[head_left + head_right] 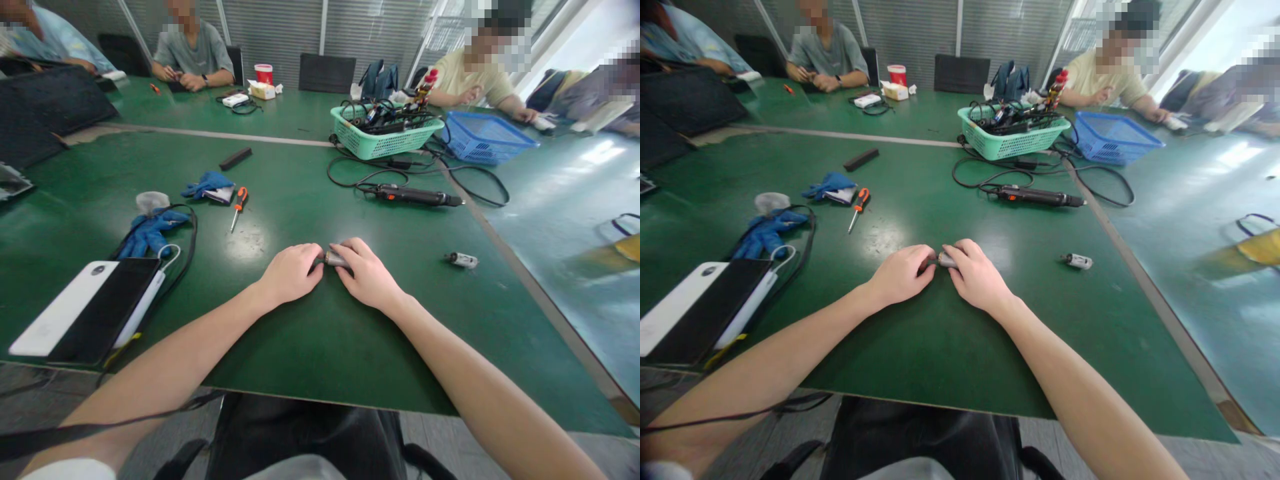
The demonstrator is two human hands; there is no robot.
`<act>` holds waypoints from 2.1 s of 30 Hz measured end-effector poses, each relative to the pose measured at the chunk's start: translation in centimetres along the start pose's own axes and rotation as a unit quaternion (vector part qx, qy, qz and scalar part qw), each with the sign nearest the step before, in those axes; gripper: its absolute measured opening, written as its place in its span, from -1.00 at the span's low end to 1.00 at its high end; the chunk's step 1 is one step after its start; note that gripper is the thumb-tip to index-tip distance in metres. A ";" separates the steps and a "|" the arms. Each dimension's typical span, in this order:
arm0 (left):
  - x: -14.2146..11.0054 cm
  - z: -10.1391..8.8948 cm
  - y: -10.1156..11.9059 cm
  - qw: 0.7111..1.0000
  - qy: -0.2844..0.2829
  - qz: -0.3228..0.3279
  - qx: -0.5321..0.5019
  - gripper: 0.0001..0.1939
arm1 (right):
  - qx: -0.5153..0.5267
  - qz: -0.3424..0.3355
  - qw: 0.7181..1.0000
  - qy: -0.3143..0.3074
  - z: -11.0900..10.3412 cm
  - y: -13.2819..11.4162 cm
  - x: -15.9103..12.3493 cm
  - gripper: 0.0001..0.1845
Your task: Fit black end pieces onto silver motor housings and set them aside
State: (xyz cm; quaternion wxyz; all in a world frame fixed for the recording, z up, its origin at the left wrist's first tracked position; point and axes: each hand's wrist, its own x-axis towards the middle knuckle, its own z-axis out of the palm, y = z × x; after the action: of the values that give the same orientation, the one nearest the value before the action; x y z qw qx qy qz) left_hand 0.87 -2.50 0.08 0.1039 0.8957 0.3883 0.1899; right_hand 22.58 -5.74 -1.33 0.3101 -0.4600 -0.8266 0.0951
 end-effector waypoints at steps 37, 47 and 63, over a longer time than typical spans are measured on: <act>0.0 0.5 -0.4 0.996 -0.032 0.081 0.003 -0.89 | -0.017 -0.037 0.999 -0.033 -0.7 -1.3 0.0 -0.80; 0.0 0.2 -0.1 0.995 -0.039 0.092 0.002 -0.90 | -0.036 -0.034 0.998 -0.048 -0.8 -1.7 -0.3 -0.80; 0.0 0.2 0.0 0.994 -0.043 0.105 -0.002 -0.91 | -0.072 -0.021 0.995 -0.063 -0.6 -2.2 -0.5 -0.90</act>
State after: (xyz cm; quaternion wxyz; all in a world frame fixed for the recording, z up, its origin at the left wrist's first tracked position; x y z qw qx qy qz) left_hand 0.92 -2.52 -0.07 0.1018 0.9388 0.2866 0.1616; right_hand 21.62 -7.48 -0.13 0.2253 -0.4566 -0.8588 0.0571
